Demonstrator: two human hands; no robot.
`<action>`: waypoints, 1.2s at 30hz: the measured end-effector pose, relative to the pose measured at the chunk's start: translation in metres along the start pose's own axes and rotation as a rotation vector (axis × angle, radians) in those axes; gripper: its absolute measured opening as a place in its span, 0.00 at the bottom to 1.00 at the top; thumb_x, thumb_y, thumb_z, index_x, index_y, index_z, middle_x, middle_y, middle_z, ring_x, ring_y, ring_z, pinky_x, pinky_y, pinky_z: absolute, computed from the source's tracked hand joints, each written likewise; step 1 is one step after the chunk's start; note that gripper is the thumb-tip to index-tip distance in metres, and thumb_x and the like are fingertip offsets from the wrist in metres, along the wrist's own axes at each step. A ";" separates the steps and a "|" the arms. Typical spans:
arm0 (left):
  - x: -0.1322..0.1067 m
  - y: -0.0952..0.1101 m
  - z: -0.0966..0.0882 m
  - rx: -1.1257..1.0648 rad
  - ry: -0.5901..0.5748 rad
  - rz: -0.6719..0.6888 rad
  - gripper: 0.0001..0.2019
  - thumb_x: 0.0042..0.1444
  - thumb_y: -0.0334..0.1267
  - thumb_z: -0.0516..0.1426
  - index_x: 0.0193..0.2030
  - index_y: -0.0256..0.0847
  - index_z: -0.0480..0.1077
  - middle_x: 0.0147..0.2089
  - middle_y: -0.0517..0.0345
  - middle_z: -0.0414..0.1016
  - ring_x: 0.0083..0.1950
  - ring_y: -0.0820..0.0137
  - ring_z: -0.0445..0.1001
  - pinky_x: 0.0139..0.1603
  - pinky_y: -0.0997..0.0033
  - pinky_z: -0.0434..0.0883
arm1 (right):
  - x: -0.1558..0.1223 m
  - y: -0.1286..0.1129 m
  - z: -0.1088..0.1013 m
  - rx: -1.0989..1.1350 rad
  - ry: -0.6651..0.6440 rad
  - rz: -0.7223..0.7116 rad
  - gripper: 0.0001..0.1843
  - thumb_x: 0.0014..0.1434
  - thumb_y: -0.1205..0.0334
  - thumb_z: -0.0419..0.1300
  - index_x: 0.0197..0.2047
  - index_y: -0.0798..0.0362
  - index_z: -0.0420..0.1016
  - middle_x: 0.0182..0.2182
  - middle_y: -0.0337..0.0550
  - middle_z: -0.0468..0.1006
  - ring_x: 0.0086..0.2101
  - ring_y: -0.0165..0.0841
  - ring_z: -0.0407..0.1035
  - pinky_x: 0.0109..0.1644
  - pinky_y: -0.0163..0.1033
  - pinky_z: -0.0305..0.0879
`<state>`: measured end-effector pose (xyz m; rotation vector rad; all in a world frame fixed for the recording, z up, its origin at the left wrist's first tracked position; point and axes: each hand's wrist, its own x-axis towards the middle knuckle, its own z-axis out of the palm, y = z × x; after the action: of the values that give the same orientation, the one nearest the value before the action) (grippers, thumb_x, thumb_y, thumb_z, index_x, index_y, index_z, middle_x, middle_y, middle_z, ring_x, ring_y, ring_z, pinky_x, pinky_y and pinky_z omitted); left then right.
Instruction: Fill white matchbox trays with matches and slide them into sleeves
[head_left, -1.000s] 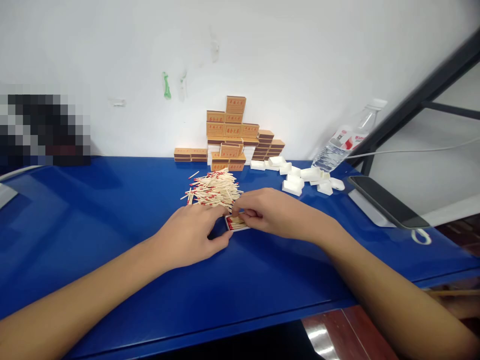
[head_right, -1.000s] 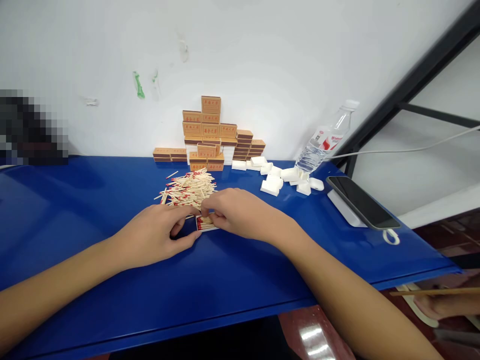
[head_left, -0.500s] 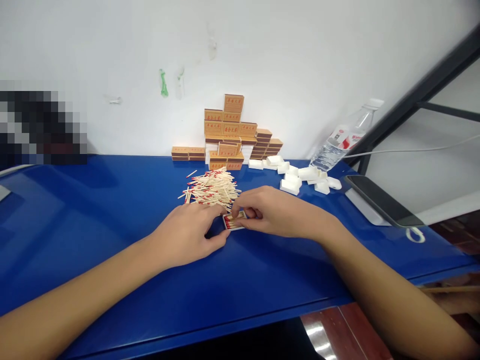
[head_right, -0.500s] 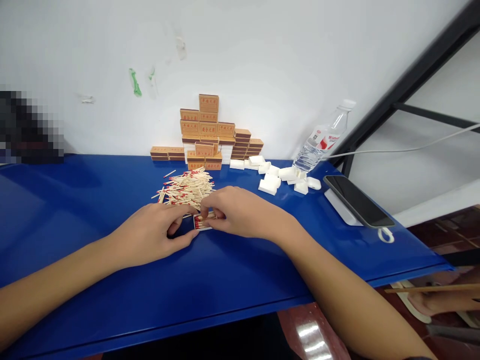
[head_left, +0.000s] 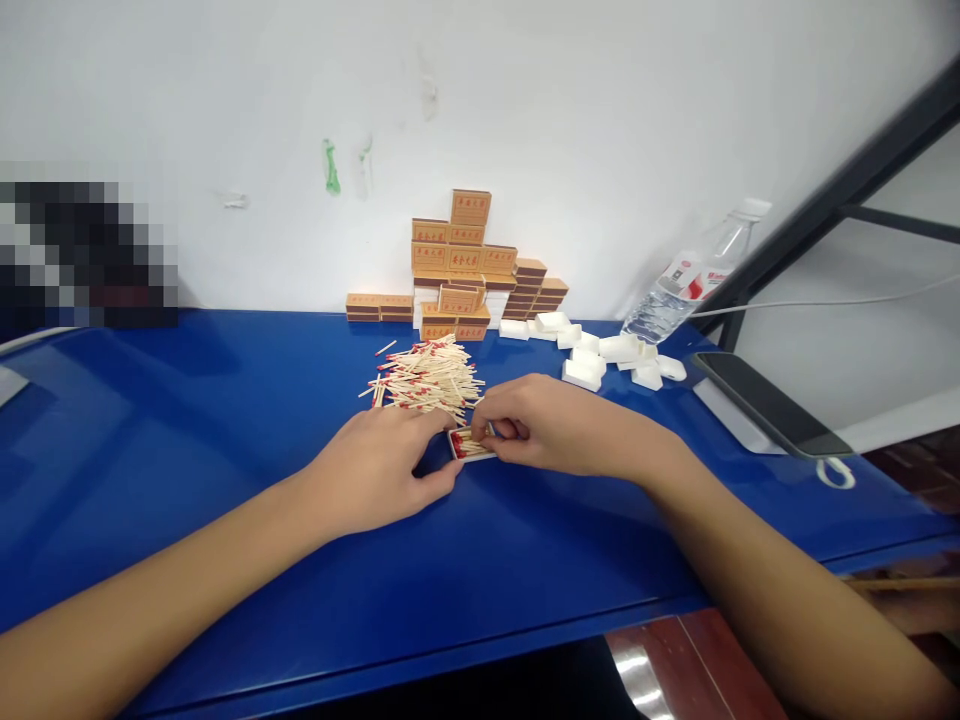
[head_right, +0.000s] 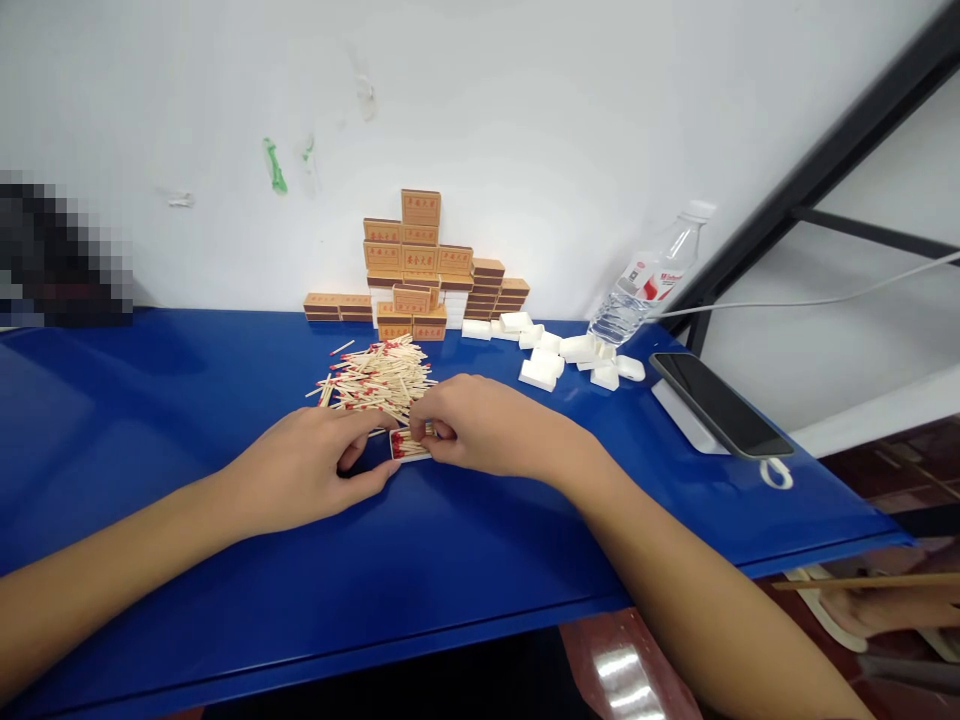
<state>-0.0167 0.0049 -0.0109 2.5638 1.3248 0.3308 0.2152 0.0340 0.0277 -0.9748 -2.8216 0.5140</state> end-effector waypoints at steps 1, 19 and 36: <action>0.000 0.000 0.000 0.000 0.003 0.001 0.16 0.65 0.51 0.57 0.52 0.44 0.75 0.28 0.60 0.73 0.27 0.69 0.69 0.29 0.68 0.60 | 0.000 0.000 0.001 -0.003 0.001 0.007 0.08 0.58 0.76 0.60 0.32 0.53 0.72 0.27 0.35 0.69 0.29 0.28 0.59 0.34 0.35 0.50; 0.000 -0.001 0.001 -0.002 -0.007 -0.002 0.16 0.66 0.50 0.56 0.51 0.43 0.75 0.29 0.59 0.73 0.28 0.68 0.69 0.31 0.67 0.59 | 0.003 0.001 0.005 -0.025 0.045 -0.018 0.09 0.64 0.74 0.59 0.36 0.54 0.78 0.31 0.38 0.75 0.31 0.29 0.64 0.35 0.36 0.52; -0.001 -0.001 0.003 -0.002 -0.004 -0.007 0.16 0.65 0.50 0.56 0.52 0.44 0.75 0.28 0.61 0.72 0.27 0.69 0.68 0.30 0.68 0.57 | 0.001 0.002 0.005 -0.061 0.069 -0.026 0.06 0.65 0.73 0.62 0.39 0.55 0.80 0.34 0.39 0.78 0.32 0.29 0.68 0.35 0.36 0.55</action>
<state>-0.0167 0.0045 -0.0136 2.5564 1.3311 0.3258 0.2143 0.0345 0.0229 -0.9462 -2.7996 0.3861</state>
